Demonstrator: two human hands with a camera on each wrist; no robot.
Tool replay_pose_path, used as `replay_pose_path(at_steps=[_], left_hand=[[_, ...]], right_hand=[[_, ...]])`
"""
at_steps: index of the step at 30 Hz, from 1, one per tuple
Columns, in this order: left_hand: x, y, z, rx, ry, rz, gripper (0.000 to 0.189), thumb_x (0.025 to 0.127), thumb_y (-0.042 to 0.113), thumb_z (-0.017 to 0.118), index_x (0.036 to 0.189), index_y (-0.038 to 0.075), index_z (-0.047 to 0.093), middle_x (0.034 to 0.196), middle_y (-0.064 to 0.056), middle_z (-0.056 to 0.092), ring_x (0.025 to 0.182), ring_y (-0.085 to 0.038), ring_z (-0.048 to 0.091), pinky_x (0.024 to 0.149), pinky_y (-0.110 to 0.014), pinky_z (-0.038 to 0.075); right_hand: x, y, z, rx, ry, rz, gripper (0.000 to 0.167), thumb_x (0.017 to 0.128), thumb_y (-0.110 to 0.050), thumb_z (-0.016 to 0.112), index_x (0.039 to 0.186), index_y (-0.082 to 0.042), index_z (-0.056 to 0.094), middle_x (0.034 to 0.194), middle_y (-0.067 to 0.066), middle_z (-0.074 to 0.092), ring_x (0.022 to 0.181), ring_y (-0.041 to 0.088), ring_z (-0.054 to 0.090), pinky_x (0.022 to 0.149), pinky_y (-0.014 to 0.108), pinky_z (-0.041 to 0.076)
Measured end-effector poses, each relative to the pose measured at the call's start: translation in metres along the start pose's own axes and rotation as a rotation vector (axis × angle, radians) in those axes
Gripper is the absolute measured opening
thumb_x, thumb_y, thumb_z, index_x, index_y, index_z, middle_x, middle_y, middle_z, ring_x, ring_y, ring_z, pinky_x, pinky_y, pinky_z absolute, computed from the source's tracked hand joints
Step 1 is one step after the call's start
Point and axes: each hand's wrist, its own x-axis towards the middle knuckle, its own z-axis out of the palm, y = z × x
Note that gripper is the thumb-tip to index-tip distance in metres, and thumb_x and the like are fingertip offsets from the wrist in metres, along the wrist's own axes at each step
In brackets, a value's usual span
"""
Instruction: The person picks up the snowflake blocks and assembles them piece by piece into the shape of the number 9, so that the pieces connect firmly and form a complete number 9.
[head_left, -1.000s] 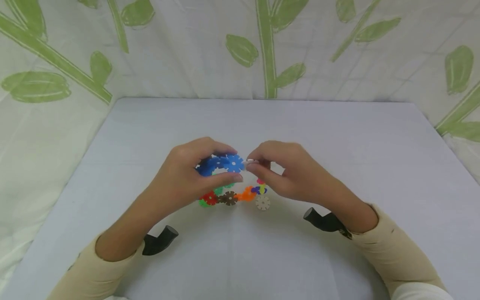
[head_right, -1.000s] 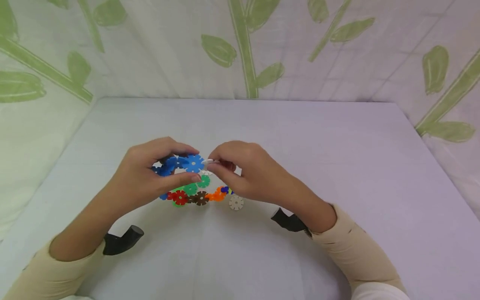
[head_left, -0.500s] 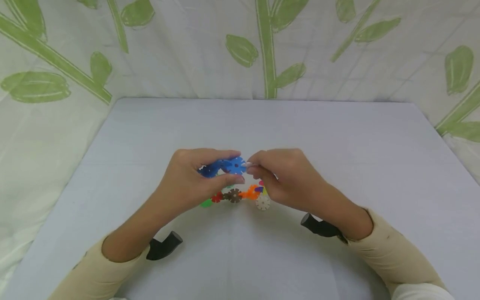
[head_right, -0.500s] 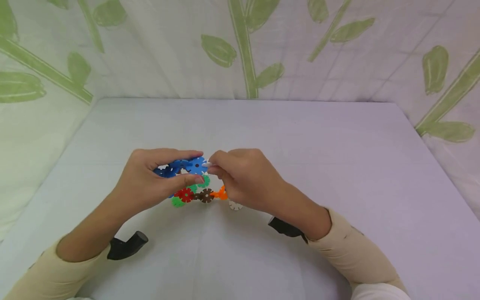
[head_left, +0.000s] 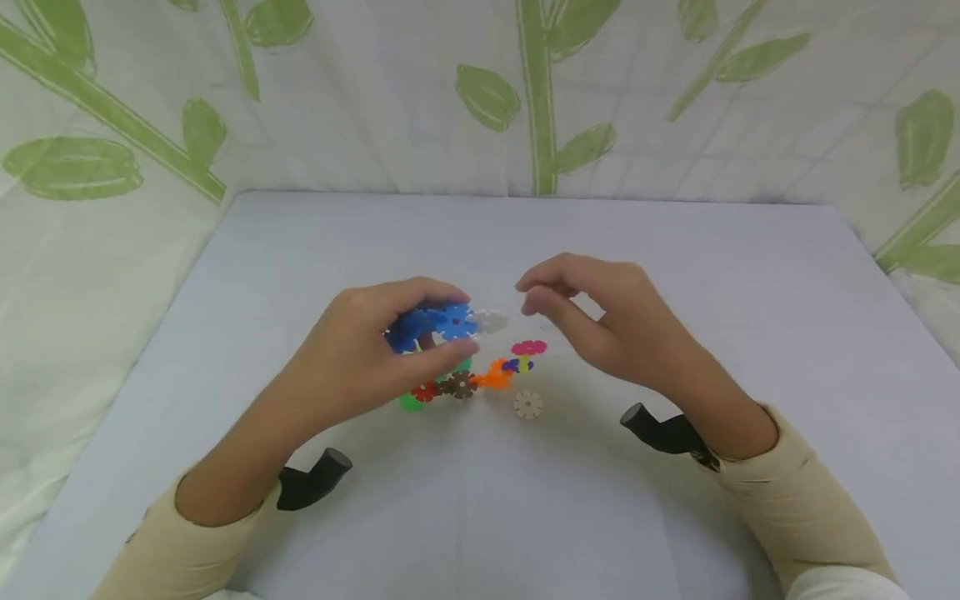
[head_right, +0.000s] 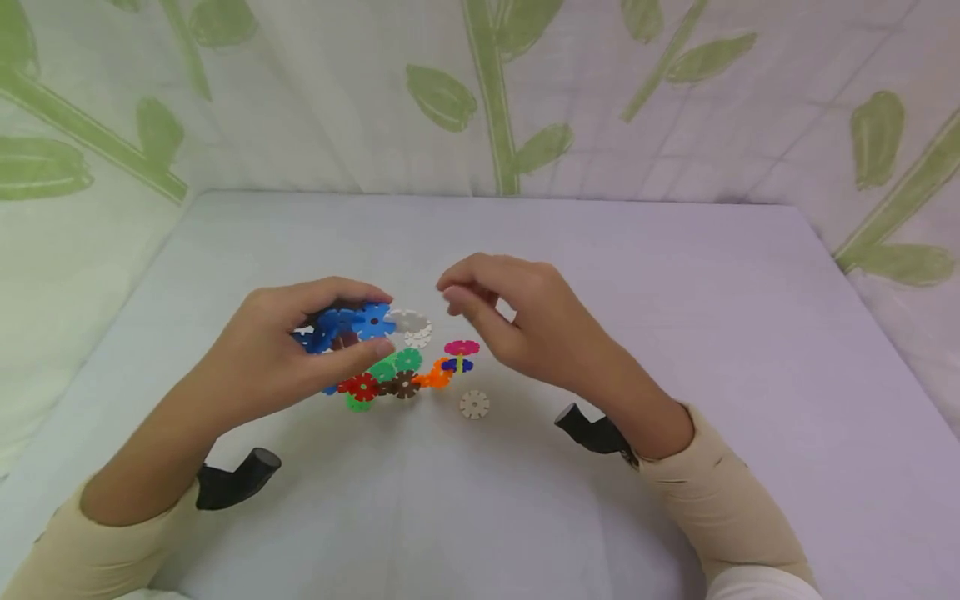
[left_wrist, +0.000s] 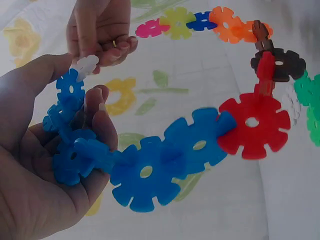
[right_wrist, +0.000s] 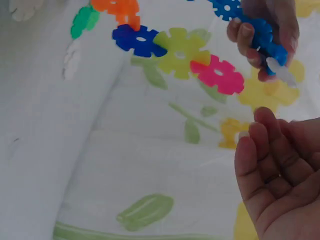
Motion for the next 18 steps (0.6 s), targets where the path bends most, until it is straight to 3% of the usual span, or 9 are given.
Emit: replay_pose_path(at_steps=[2,4,10,12,14,18], left_hand=[[0.0,-0.001,-0.002,0.001,0.012,0.013,0.038,0.083,0.023,0.084,0.118,0.011,0.071,0.095,0.004,0.068,0.073,-0.01,0.06,0.063,-0.027,0.056],[0.0,-0.002,-0.005,0.0,0.017,0.021,0.037,0.084,0.02,0.083,0.117,0.011,0.071,0.098,0.004,0.069,0.074,-0.01,0.06,0.063,-0.028,0.056],[-0.001,-0.004,-0.008,-0.008,0.021,0.055,0.031,0.083,0.013,0.08,0.114,0.013,0.073,0.104,0.007,0.068,0.08,-0.009,0.059,0.064,-0.027,0.053],[-0.001,-0.005,-0.007,0.003,0.02,0.07,0.03,0.083,0.013,0.08,0.112,0.016,0.073,0.102,0.009,0.066,0.081,-0.008,0.057,0.064,-0.026,0.051],[0.0,-0.005,-0.006,0.02,0.023,0.079,0.029,0.082,0.014,0.081,0.11,0.017,0.073,0.1,0.009,0.065,0.082,-0.008,0.056,0.065,-0.026,0.05],[0.001,-0.007,-0.003,0.048,0.035,0.072,0.026,0.082,0.015,0.082,0.106,0.016,0.073,0.098,0.008,0.064,0.083,-0.007,0.056,0.066,-0.027,0.052]], right_hand=[[-0.001,0.006,-0.001,-0.035,-0.041,0.056,0.019,0.093,0.005,0.064,0.111,-0.001,0.066,0.089,-0.001,0.07,0.082,0.008,0.067,0.071,0.024,0.055],[-0.002,0.012,0.001,-0.08,-0.153,0.13,0.02,0.094,0.005,0.062,0.113,-0.002,0.066,0.091,0.0,0.069,0.083,0.01,0.066,0.073,0.028,0.056],[-0.007,0.029,0.021,-0.205,-0.709,0.333,0.011,0.092,-0.011,0.072,0.103,-0.011,0.07,0.091,-0.004,0.064,0.085,0.015,0.059,0.078,0.031,0.053],[-0.009,0.032,0.029,-0.21,-0.845,0.363,0.014,0.091,-0.017,0.076,0.103,-0.013,0.069,0.09,-0.006,0.06,0.085,0.014,0.056,0.077,0.031,0.051],[-0.011,0.033,0.037,-0.21,-0.917,0.374,0.019,0.089,-0.021,0.078,0.104,-0.015,0.068,0.09,-0.007,0.057,0.086,0.014,0.055,0.077,0.03,0.05],[-0.011,0.033,0.048,-0.19,-0.947,0.385,0.018,0.087,-0.017,0.079,0.098,-0.016,0.064,0.081,-0.005,0.054,0.079,0.015,0.052,0.071,0.029,0.048]])
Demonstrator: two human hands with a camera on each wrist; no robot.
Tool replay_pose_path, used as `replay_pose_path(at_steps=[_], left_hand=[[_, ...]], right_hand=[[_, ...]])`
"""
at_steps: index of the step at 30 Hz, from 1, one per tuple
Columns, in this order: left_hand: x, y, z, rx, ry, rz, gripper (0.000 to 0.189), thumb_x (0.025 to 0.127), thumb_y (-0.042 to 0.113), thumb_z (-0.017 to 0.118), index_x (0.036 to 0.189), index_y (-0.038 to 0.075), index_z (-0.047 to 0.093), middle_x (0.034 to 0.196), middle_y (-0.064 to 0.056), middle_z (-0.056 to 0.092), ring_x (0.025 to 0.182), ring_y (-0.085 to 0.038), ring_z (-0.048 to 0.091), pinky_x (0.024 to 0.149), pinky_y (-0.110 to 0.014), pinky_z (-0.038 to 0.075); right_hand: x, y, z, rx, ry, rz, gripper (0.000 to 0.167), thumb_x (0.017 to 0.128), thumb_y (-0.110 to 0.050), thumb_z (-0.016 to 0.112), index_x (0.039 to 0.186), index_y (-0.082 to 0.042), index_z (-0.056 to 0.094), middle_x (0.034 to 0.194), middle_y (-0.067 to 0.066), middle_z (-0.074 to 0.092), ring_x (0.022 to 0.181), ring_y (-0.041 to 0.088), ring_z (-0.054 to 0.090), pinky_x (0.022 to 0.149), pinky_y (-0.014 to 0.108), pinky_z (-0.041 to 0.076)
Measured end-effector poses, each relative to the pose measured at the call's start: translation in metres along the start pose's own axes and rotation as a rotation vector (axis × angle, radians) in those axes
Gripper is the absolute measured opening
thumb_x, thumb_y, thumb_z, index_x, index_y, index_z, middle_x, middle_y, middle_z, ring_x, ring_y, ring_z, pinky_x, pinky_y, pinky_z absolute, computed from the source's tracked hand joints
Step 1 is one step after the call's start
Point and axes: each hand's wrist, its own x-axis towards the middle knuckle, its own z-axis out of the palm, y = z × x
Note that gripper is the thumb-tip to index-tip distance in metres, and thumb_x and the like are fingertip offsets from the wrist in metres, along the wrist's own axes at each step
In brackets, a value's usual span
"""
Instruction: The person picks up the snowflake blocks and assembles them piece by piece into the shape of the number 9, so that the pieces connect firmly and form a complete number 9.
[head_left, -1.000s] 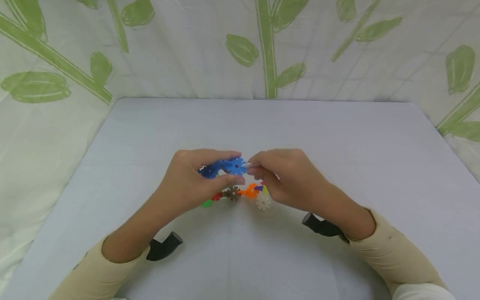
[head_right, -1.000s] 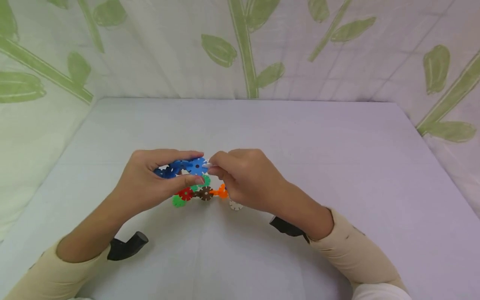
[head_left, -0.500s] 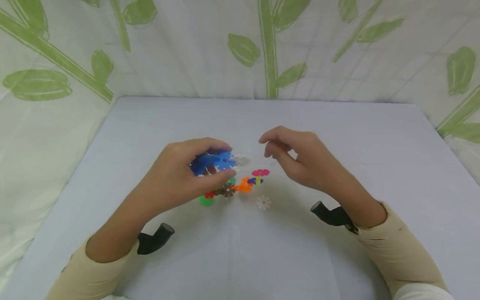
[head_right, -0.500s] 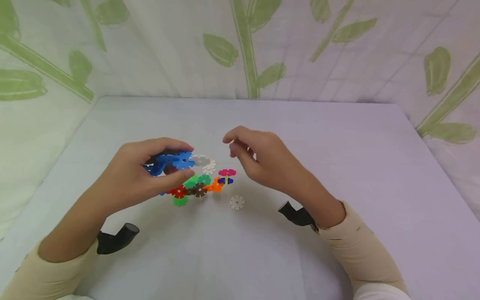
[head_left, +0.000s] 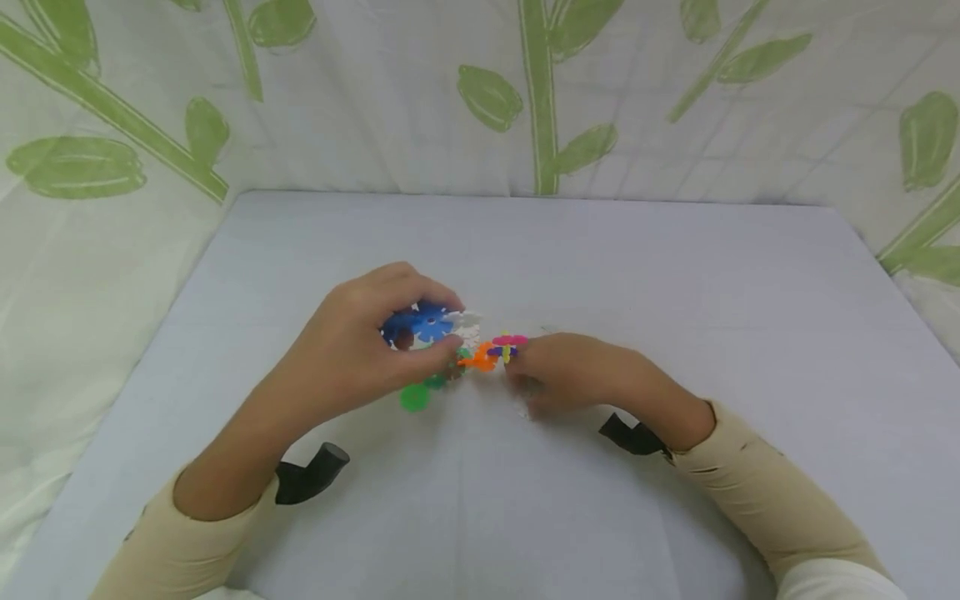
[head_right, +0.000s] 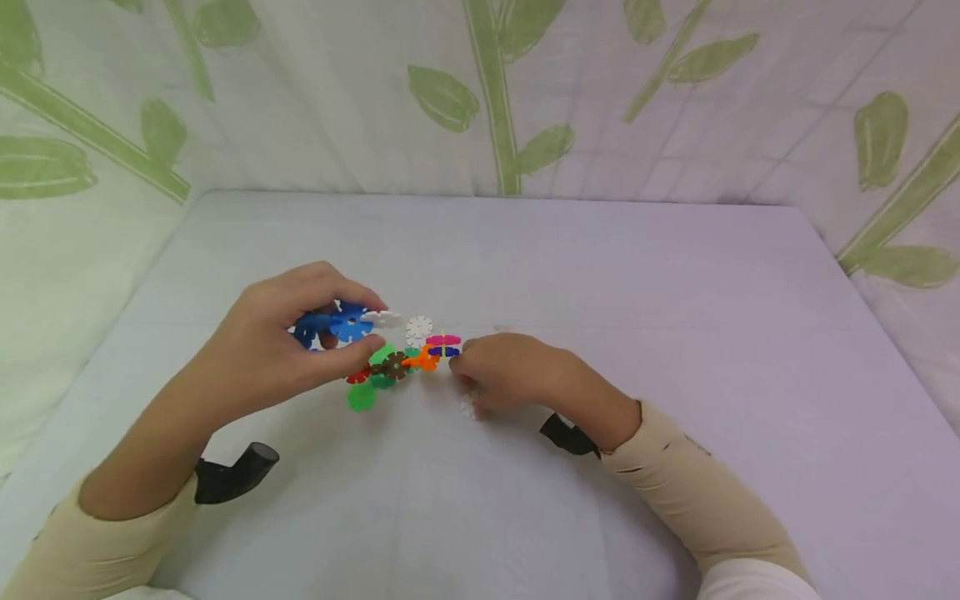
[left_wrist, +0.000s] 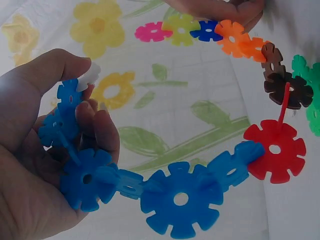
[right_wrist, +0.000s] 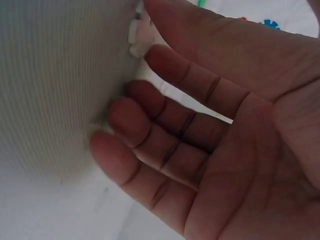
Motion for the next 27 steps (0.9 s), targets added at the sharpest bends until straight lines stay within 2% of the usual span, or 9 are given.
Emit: replay_pose_path(at_steps=[6,9,12,14,18,21,24,27], left_hand=[[-0.001,0.0,0.002,0.026,0.023,-0.001,0.017,0.084,0.009,0.076,0.1,0.013,0.073,0.095,0.007,0.064,0.084,-0.007,0.058,0.07,-0.028,0.055],[-0.001,0.0,0.003,0.03,0.039,-0.001,0.013,0.085,0.008,0.074,0.097,0.012,0.072,0.094,0.006,0.064,0.083,-0.007,0.059,0.069,-0.027,0.056],[-0.001,0.0,0.004,0.018,0.049,-0.002,0.011,0.086,0.008,0.074,0.095,0.013,0.071,0.094,0.007,0.063,0.083,-0.007,0.059,0.068,-0.027,0.056],[-0.001,-0.001,0.004,0.007,0.052,0.014,0.009,0.087,0.009,0.074,0.094,0.013,0.071,0.094,0.008,0.064,0.082,-0.006,0.059,0.068,-0.026,0.056],[0.001,-0.001,0.005,-0.023,0.04,0.07,0.006,0.089,0.012,0.076,0.093,0.013,0.073,0.093,0.008,0.064,0.082,-0.004,0.059,0.068,-0.025,0.055],[0.002,-0.001,0.006,-0.057,0.023,0.098,0.006,0.09,0.013,0.076,0.095,0.013,0.073,0.094,0.009,0.065,0.083,-0.004,0.06,0.069,-0.024,0.055],[0.002,0.001,0.008,-0.094,0.011,0.109,0.007,0.09,0.014,0.076,0.096,0.013,0.073,0.095,0.009,0.065,0.084,-0.005,0.061,0.07,-0.024,0.056],[0.002,0.002,0.011,-0.128,0.0,0.119,0.007,0.09,0.013,0.077,0.096,0.013,0.073,0.096,0.009,0.065,0.084,-0.005,0.061,0.071,-0.024,0.056]], right_hand=[[0.002,0.004,-0.001,0.071,-0.044,-0.003,0.019,0.089,-0.016,0.076,0.085,-0.017,0.058,0.071,-0.003,0.049,0.072,0.014,0.051,0.065,0.029,0.045],[-0.003,0.015,-0.006,0.123,-0.027,-0.006,0.019,0.09,-0.014,0.073,0.084,-0.018,0.056,0.07,-0.003,0.049,0.069,0.014,0.05,0.063,0.03,0.043],[-0.011,0.027,-0.016,0.171,0.062,-0.01,0.015,0.091,-0.013,0.073,0.086,-0.018,0.059,0.071,-0.004,0.052,0.068,0.013,0.05,0.062,0.03,0.044],[-0.017,0.033,-0.023,0.225,0.166,-0.031,0.012,0.091,-0.011,0.074,0.09,-0.017,0.063,0.074,-0.004,0.058,0.069,0.014,0.053,0.062,0.031,0.047],[-0.025,0.034,-0.033,0.378,0.387,-0.156,0.011,0.092,-0.007,0.073,0.101,-0.013,0.069,0.081,-0.001,0.066,0.068,0.015,0.058,0.061,0.031,0.052],[-0.025,0.026,-0.035,0.514,0.491,-0.303,0.013,0.094,-0.001,0.068,0.104,-0.008,0.069,0.081,0.0,0.065,0.066,0.017,0.059,0.06,0.031,0.053],[-0.025,0.014,-0.033,0.637,0.52,-0.435,0.013,0.095,0.003,0.064,0.104,-0.005,0.068,0.077,0.001,0.061,0.065,0.02,0.057,0.058,0.031,0.052],[-0.025,0.003,-0.031,0.717,0.511,-0.514,0.013,0.095,0.004,0.062,0.104,-0.003,0.067,0.076,0.003,0.061,0.065,0.024,0.056,0.058,0.031,0.052]])
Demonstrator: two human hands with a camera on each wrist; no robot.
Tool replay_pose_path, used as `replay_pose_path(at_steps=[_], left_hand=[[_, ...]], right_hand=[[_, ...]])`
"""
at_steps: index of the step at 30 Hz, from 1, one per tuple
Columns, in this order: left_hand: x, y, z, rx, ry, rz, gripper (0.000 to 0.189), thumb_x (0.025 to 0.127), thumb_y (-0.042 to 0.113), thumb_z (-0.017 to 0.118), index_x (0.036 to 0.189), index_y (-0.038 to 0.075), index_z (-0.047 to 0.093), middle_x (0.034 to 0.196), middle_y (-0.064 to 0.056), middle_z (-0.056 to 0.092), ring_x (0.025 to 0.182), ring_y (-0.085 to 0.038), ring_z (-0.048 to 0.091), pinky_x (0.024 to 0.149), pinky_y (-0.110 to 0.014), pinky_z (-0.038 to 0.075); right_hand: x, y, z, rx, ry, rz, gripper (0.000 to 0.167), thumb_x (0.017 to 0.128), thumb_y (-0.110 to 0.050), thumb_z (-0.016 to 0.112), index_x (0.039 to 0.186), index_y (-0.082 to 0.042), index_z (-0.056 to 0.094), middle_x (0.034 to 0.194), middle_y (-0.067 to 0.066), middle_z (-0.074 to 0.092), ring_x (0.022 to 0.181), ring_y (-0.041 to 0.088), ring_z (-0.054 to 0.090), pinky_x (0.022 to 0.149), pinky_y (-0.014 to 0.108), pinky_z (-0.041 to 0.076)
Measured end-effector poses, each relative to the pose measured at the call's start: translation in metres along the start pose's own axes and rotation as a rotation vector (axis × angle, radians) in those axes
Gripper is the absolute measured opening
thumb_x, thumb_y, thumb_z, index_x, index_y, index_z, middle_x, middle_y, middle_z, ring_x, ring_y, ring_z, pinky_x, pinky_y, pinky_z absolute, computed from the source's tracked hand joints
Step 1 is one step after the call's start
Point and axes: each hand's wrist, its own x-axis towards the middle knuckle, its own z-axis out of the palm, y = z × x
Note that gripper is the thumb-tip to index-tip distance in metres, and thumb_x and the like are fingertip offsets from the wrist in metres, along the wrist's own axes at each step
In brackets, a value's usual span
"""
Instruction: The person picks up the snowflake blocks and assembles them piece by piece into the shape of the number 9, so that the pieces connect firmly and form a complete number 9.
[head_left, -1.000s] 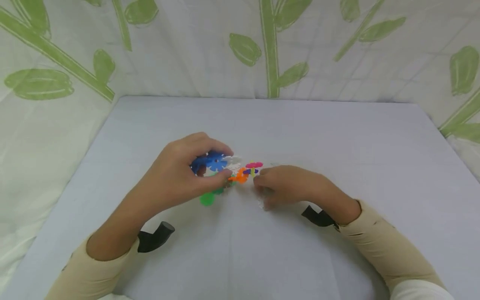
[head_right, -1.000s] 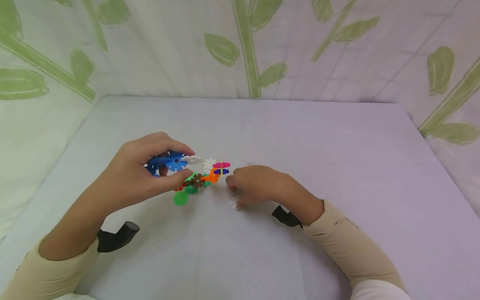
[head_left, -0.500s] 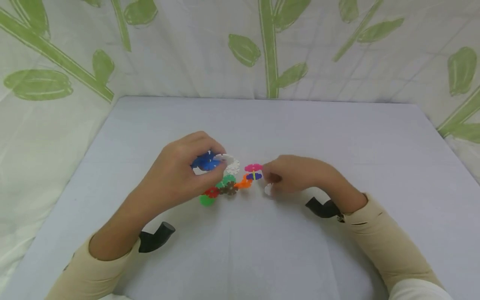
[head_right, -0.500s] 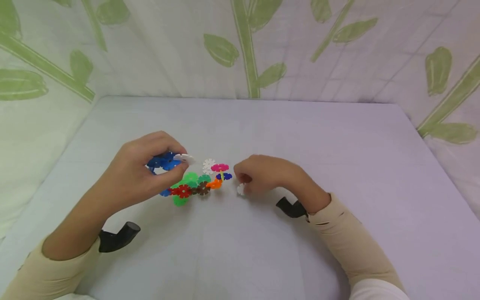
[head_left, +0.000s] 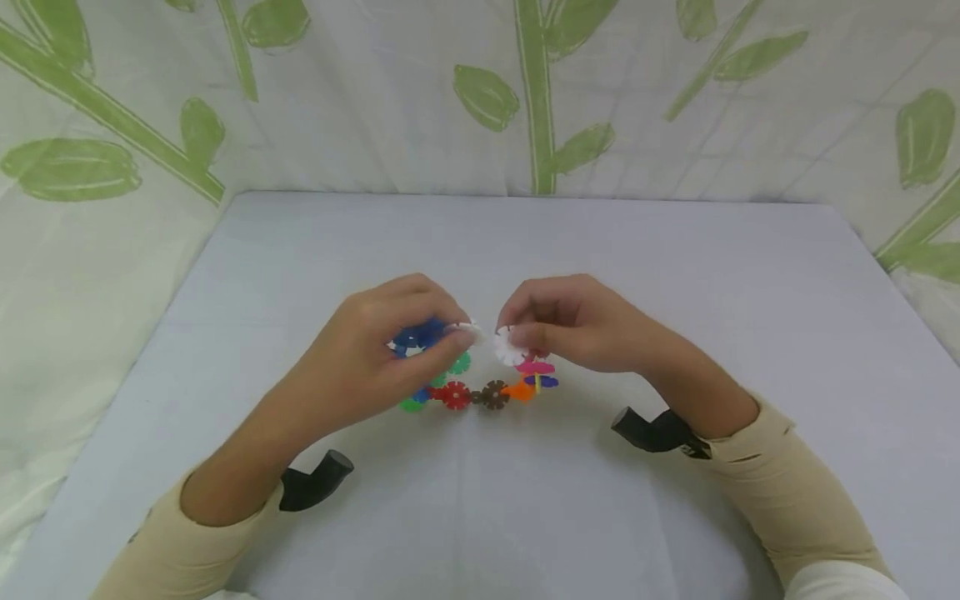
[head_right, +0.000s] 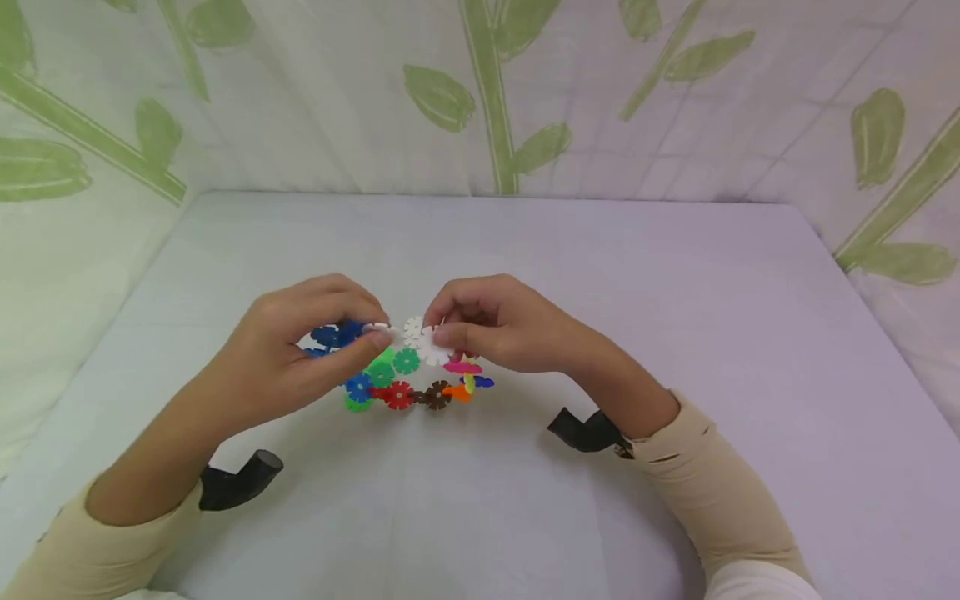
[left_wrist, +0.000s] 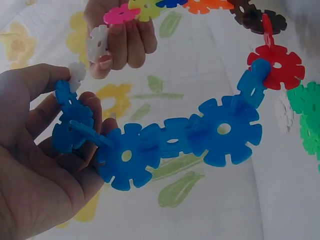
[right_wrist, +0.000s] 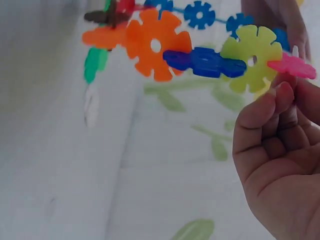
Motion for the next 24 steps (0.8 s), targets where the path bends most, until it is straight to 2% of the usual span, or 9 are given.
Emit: replay_pose_path(at_steps=[5,11,16,21,24], left_hand=[[0.001,0.003,0.003,-0.047,0.004,0.045,0.007,0.089,0.009,0.077,0.096,0.011,0.075,0.095,0.009,0.066,0.084,-0.005,0.061,0.073,-0.024,0.055],[0.002,0.004,0.002,-0.07,0.001,0.079,0.006,0.089,0.007,0.076,0.095,0.01,0.077,0.094,0.009,0.068,0.086,-0.005,0.061,0.073,-0.024,0.054],[0.002,0.002,0.004,-0.098,-0.023,0.101,0.009,0.088,0.005,0.076,0.096,0.01,0.078,0.096,0.009,0.069,0.086,-0.006,0.062,0.074,-0.024,0.054],[0.001,0.001,0.009,-0.138,0.025,0.115,0.015,0.085,-0.002,0.077,0.098,0.005,0.078,0.096,0.004,0.073,0.089,-0.009,0.066,0.075,-0.026,0.056],[0.002,0.001,0.013,-0.179,0.049,0.115,0.017,0.084,-0.004,0.077,0.1,0.004,0.078,0.097,0.003,0.074,0.091,-0.01,0.067,0.075,-0.027,0.056]], right_hand=[[0.0,-0.004,0.007,0.069,-0.024,-0.023,0.013,0.095,0.006,0.062,0.106,0.0,0.066,0.079,0.004,0.063,0.064,0.029,0.056,0.059,0.031,0.053],[-0.002,-0.006,0.008,0.136,-0.029,-0.03,0.01,0.096,0.004,0.061,0.105,0.002,0.066,0.077,0.008,0.061,0.062,0.026,0.055,0.055,0.033,0.052],[-0.002,-0.007,0.011,0.138,-0.041,-0.065,0.012,0.098,0.003,0.06,0.109,0.002,0.062,0.073,0.006,0.058,0.061,0.024,0.052,0.053,0.034,0.049],[-0.002,-0.009,0.016,0.22,0.034,-0.025,0.027,0.098,-0.007,0.065,0.115,0.004,0.047,0.073,0.01,0.063,0.064,0.024,0.057,0.06,0.032,0.054],[-0.002,-0.01,0.018,0.263,0.09,-0.01,0.033,0.097,-0.014,0.068,0.112,0.003,0.044,0.073,0.011,0.064,0.066,0.024,0.058,0.062,0.031,0.055]])
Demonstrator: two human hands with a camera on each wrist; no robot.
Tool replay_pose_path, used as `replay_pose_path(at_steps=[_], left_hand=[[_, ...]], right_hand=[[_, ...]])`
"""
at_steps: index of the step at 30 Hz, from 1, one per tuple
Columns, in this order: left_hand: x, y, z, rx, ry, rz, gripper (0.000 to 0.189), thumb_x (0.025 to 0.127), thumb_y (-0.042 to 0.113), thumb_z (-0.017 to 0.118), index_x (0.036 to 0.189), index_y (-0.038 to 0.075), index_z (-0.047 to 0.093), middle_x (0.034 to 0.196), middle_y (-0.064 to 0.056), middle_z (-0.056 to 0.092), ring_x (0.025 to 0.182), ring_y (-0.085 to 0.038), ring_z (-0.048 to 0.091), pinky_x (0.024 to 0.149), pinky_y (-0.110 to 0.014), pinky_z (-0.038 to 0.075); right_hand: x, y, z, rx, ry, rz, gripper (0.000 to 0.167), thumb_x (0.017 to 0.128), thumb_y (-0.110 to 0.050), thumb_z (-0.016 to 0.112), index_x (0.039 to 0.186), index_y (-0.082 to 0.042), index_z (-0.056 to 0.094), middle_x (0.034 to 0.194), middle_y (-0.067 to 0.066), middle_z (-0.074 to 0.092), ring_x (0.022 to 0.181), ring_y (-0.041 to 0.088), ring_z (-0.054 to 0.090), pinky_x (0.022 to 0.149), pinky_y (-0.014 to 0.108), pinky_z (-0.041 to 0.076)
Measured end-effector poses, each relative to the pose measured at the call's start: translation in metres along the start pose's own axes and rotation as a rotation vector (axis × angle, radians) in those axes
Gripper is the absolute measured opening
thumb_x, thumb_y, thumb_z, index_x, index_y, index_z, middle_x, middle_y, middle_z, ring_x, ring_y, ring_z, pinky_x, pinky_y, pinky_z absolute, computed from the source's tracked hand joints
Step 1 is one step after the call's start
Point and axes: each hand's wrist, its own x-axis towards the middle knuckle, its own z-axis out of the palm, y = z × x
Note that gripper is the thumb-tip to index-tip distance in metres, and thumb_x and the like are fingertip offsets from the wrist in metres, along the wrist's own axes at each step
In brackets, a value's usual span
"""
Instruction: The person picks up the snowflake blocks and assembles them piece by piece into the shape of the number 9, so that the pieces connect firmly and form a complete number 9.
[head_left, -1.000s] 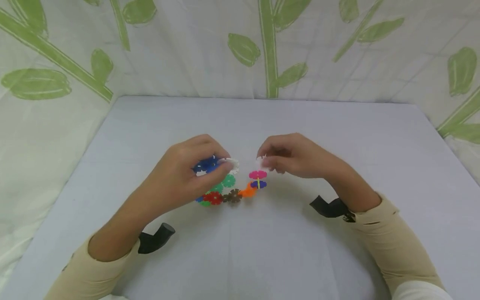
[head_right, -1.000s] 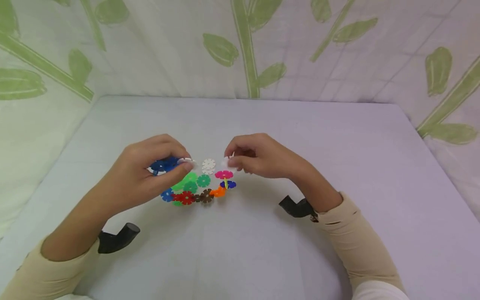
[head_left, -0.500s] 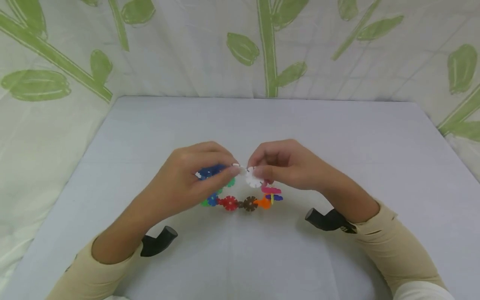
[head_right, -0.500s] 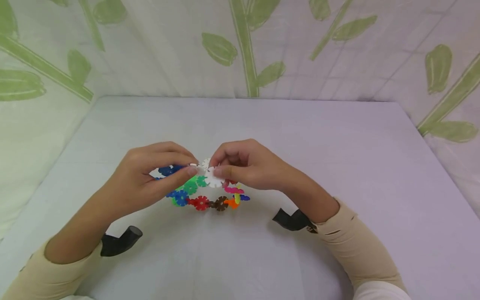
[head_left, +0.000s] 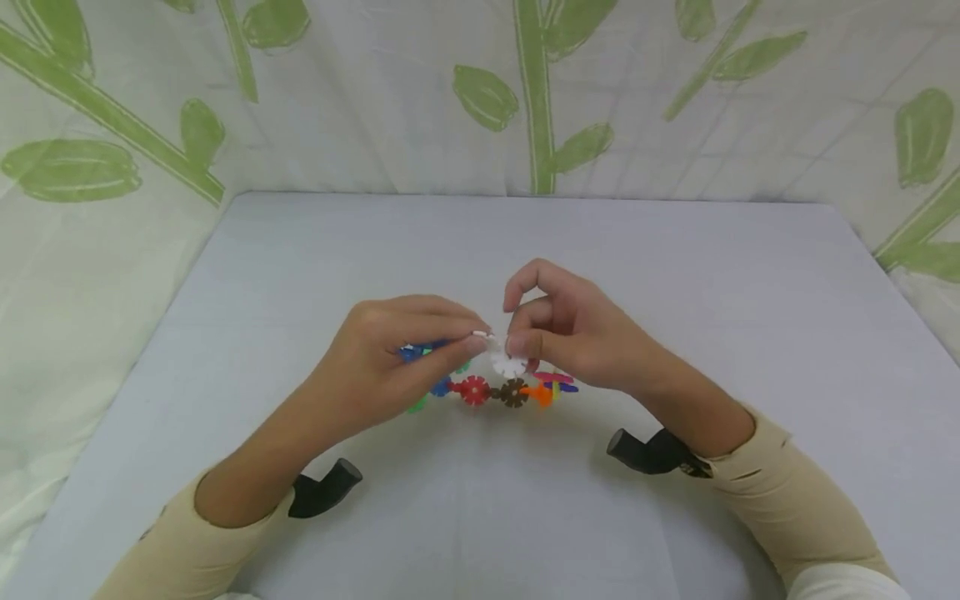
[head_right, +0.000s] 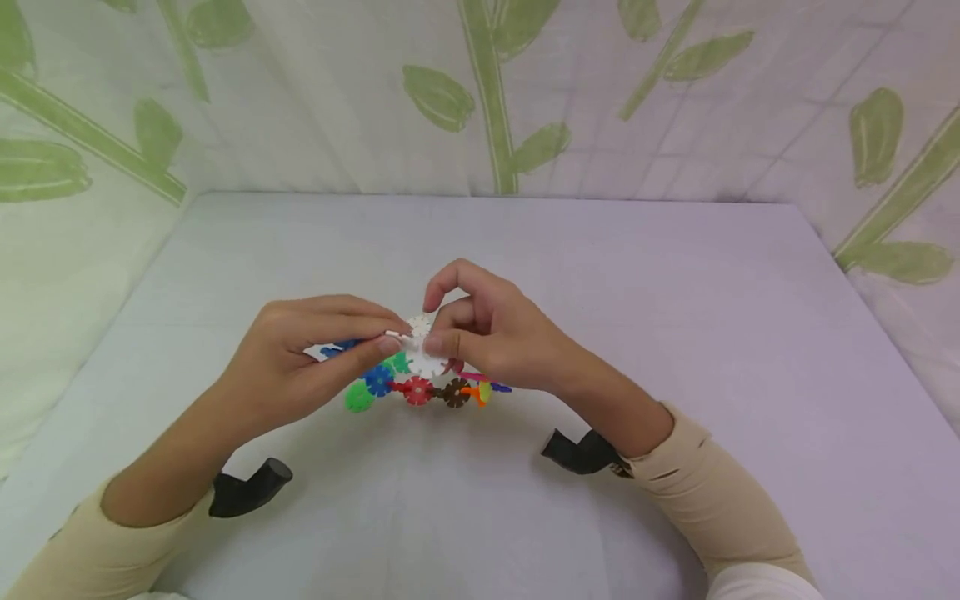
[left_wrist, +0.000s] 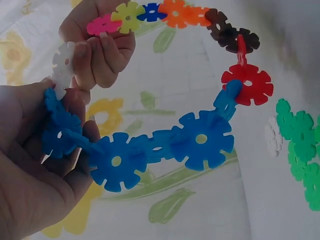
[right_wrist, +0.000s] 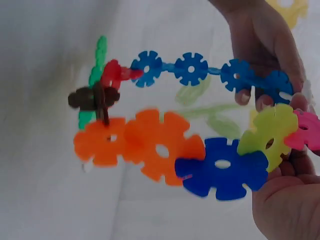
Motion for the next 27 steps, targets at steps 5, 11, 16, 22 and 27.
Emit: replay_pose_path(at_steps=[5,11,16,22,27], left_hand=[[0.001,0.0,0.002,0.007,0.005,-0.008,0.017,0.085,-0.001,0.077,0.101,0.004,0.078,0.098,0.003,0.075,0.09,-0.009,0.068,0.076,-0.027,0.057],[0.001,0.002,-0.006,0.114,0.123,-0.076,0.015,0.09,0.002,0.073,0.105,0.003,0.072,0.096,0.002,0.073,0.085,-0.007,0.067,0.075,-0.025,0.057],[0.0,0.005,-0.015,0.085,0.259,-0.17,0.014,0.096,0.002,0.062,0.11,-0.001,0.062,0.09,-0.002,0.066,0.078,-0.013,0.065,0.073,-0.023,0.056],[0.0,0.005,-0.013,0.03,0.271,-0.179,0.013,0.098,0.002,0.057,0.11,-0.001,0.059,0.084,0.002,0.06,0.069,-0.016,0.06,0.065,-0.026,0.055],[-0.001,0.003,-0.007,0.034,0.246,-0.18,0.015,0.097,0.004,0.059,0.112,0.0,0.058,0.088,0.004,0.06,0.07,-0.016,0.061,0.066,-0.026,0.055]], right_hand=[[0.0,0.0,0.003,0.004,0.052,0.029,0.029,0.097,-0.012,0.068,0.11,0.002,0.046,0.073,0.012,0.063,0.068,0.025,0.058,0.064,0.032,0.056],[0.001,-0.01,-0.002,-0.113,0.185,0.057,0.027,0.101,-0.015,0.06,0.122,0.0,0.052,0.094,0.015,0.069,0.086,0.03,0.063,0.076,0.035,0.057],[0.001,-0.01,-0.007,-0.275,0.214,-0.082,0.033,0.094,0.0,0.064,0.124,0.006,0.052,0.113,0.011,0.064,0.099,0.032,0.062,0.082,0.033,0.056],[0.003,-0.003,0.0,-0.408,0.257,-0.206,0.03,0.087,0.012,0.064,0.115,0.007,0.057,0.101,0.006,0.064,0.083,0.023,0.061,0.075,0.03,0.056],[0.003,-0.005,0.005,-0.497,0.288,-0.276,0.021,0.094,-0.007,0.065,0.111,0.004,0.06,0.093,0.004,0.063,0.074,0.016,0.056,0.062,0.027,0.051]])
